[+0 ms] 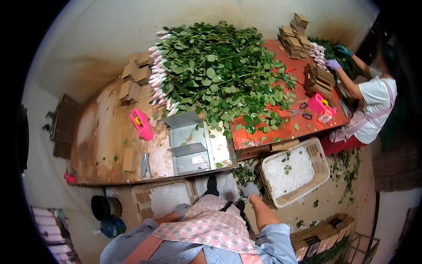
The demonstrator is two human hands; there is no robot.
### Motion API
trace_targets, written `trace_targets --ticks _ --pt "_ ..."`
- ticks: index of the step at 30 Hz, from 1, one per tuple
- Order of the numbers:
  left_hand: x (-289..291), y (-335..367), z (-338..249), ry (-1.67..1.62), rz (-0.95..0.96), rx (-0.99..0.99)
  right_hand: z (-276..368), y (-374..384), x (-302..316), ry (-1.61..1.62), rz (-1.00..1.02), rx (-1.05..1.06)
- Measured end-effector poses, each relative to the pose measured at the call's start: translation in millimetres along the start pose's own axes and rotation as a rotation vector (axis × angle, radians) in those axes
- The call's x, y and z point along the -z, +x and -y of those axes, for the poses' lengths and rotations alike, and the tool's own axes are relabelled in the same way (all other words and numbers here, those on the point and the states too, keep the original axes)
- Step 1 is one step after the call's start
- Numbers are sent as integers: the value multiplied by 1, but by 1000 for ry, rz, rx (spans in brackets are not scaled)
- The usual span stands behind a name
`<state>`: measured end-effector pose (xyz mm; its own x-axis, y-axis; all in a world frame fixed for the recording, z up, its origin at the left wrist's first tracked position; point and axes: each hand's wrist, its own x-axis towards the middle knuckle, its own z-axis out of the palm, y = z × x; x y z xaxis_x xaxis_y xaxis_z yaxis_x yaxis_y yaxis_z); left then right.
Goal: The person folds a cardboard sleeve, places several roses into it, and continues this process with more flowers and sleeves at a workstation.
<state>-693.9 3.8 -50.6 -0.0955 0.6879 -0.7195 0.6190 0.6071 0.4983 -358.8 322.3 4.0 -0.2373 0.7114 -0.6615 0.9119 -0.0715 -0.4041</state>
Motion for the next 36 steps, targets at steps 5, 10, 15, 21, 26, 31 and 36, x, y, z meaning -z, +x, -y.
trace_targets --ticks 5,10,15,21,26,31,36 --pt "-80 -17 0 -100 -248 77 -66 -22 -56 -115 165 100" --pt "-124 -61 -42 -304 -228 224 -130 -32 -94 -276 341 42" --pt "-186 -103 -17 -412 -329 174 -132 -33 -97 -281 312 212" --pt "-241 -125 20 -440 -296 418 -60 -60 -66 -305 367 256" --pt "-226 -125 -6 -507 -330 315 -41 -51 -79 -387 381 370" --pt "-217 -131 30 -310 -406 289 2 -29 -97 142 -131 152" --pt "-125 -121 32 -904 -615 420 81 33 8 476 -914 314"
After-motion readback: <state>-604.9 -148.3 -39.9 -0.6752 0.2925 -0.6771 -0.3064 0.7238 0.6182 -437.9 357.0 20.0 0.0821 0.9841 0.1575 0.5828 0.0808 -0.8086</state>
